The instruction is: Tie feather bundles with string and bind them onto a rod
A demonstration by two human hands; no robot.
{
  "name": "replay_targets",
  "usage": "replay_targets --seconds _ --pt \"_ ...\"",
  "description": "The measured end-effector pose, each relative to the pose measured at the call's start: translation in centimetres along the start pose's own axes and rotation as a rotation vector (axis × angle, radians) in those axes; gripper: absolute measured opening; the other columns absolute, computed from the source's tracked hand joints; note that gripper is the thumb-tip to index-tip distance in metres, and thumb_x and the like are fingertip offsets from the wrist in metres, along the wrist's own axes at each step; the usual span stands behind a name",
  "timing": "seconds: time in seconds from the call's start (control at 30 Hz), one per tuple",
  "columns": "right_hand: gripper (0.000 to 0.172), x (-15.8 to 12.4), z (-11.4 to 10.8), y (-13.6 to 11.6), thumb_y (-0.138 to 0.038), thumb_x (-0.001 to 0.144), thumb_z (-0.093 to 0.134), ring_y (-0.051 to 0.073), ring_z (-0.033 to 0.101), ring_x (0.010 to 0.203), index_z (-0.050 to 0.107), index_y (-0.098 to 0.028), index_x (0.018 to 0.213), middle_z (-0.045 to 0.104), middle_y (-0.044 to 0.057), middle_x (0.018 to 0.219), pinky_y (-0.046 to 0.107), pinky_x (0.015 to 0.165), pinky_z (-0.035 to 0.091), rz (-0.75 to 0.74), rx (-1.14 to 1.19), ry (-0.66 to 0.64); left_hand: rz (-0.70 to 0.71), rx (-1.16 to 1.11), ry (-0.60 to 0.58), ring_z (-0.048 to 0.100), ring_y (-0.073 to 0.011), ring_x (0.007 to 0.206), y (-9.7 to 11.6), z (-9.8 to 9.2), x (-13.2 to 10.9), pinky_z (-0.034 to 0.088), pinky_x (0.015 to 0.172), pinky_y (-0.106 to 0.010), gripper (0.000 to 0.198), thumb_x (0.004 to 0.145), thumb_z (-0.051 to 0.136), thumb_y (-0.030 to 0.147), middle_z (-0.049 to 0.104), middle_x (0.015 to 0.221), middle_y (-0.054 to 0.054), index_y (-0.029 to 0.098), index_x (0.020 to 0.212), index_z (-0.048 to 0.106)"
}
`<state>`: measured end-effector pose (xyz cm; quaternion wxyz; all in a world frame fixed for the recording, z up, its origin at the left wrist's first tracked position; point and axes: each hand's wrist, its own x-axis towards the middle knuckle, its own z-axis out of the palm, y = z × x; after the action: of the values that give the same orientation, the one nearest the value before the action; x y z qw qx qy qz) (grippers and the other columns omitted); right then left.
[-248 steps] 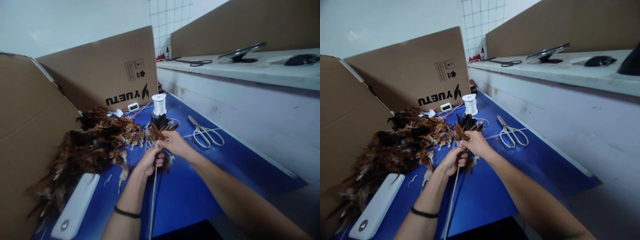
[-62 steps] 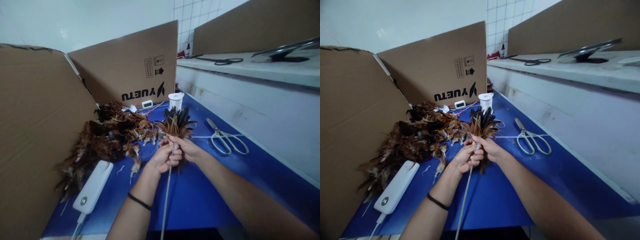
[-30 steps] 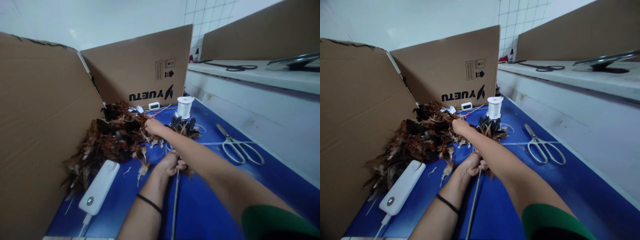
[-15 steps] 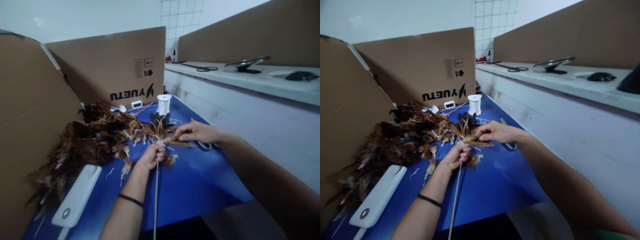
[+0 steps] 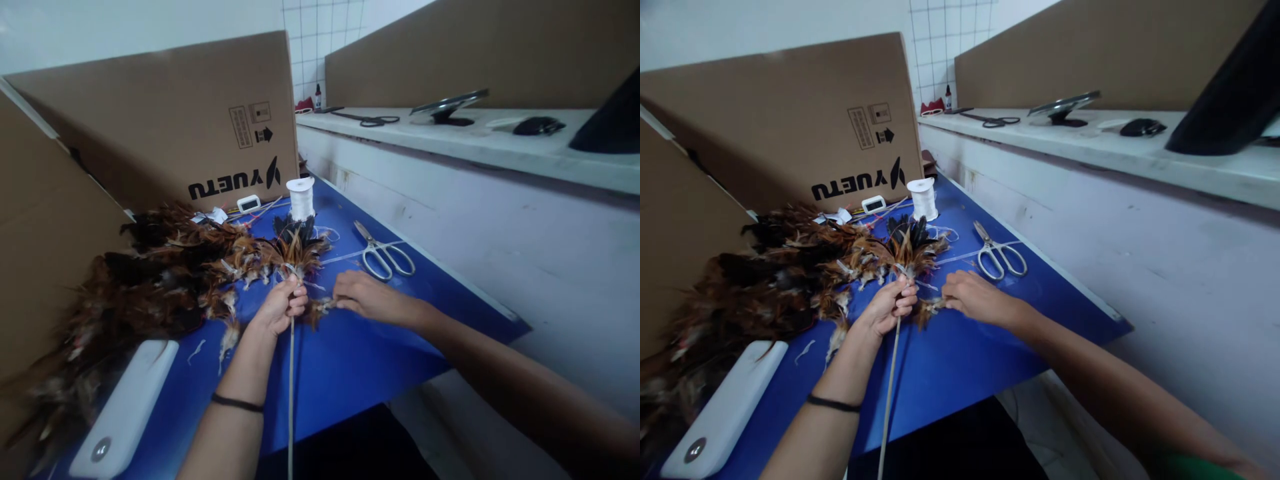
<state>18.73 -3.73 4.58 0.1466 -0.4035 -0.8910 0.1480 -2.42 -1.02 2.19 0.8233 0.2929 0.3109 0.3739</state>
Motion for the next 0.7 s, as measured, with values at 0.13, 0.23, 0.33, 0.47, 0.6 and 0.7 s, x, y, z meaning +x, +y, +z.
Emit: replay_targets --seconds 0.13,0.23,0.33,0.47,0.6,0.7 --pt "0.016 -0.1 -1.2 -0.3 -0.025 0.085 0.046 0.016 0.053 0.075 0.059 -0.019 0.078 0.059 0.003 0.079 0.031 0.073 0.038 0.063 0.099 0.078 0.013 0.047 0.025 0.024 -0.0002 0.04 -0.2 0.4 0.0 0.009 0.032 -0.01 0.031 0.074 0.063 0.034 0.033 0.06 0.006 0.016 0.074 0.037" --pt "0.018 0.1 -2.9 -0.7 -0.029 0.085 0.045 0.013 0.053 0.063 0.061 -0.021 0.088 0.061 0.001 0.072 0.025 0.06 0.038 0.151 0.234 0.128 0.029 0.107 0.039 0.024 0.0001 0.04 -0.4 0.6 0.1 0.009 0.033 -0.01 0.039 0.068 0.067 0.039 0.034 0.059 0.006 0.017 0.072 0.035" --pt "0.021 1.1 -3.8 -0.9 -0.03 0.085 0.045 0.013 0.056 0.067 0.063 -0.023 0.095 0.065 0.001 0.079 0.026 0.065 0.04 0.07 0.251 0.195 0.046 0.166 0.049 0.023 0.0006 0.04 -0.6 0.8 0.1 0.008 0.034 -0.011 0.042 0.066 0.067 0.042 0.034 0.059 0.007 0.017 0.069 0.033" --pt "0.023 3.4 -3.7 -1.0 -0.023 0.085 0.045 0.016 0.058 0.086 0.064 -0.023 0.097 0.065 0.003 0.093 0.029 0.078 0.04 -0.098 0.175 0.191 0.058 0.212 0.063 0.022 0.0005 0.038 -0.9 0.8 0.2 0.008 0.034 -0.012 0.04 0.067 0.066 0.042 0.034 0.056 0.007 0.018 0.07 0.034" --pt "0.025 5.3 -3.9 -1.6 -0.014 0.085 0.042 0.015 0.057 0.084 0.063 -0.019 0.096 0.063 0.005 0.093 0.028 0.076 0.04 -0.151 0.015 0.116 0.068 0.217 0.076 0.025 0.0003 0.038 -1.2 0.8 0.2 0.012 0.036 -0.013 0.039 0.067 0.067 0.039 0.037 0.057 0.007 0.018 0.073 0.034" --pt "0.025 6.2 -4.3 -2.1 -0.008 0.082 0.043 0.015 0.057 0.082 0.064 -0.018 0.092 0.062 0.006 0.091 0.026 0.071 0.04 -0.166 -0.111 0.053 0.067 0.235 0.098 0.027 0.0005 0.038 -1.2 1.1 0.1 0.012 0.036 -0.013 0.038 0.067 0.066 0.039 0.038 0.056 0.007 0.017 0.071 0.035"
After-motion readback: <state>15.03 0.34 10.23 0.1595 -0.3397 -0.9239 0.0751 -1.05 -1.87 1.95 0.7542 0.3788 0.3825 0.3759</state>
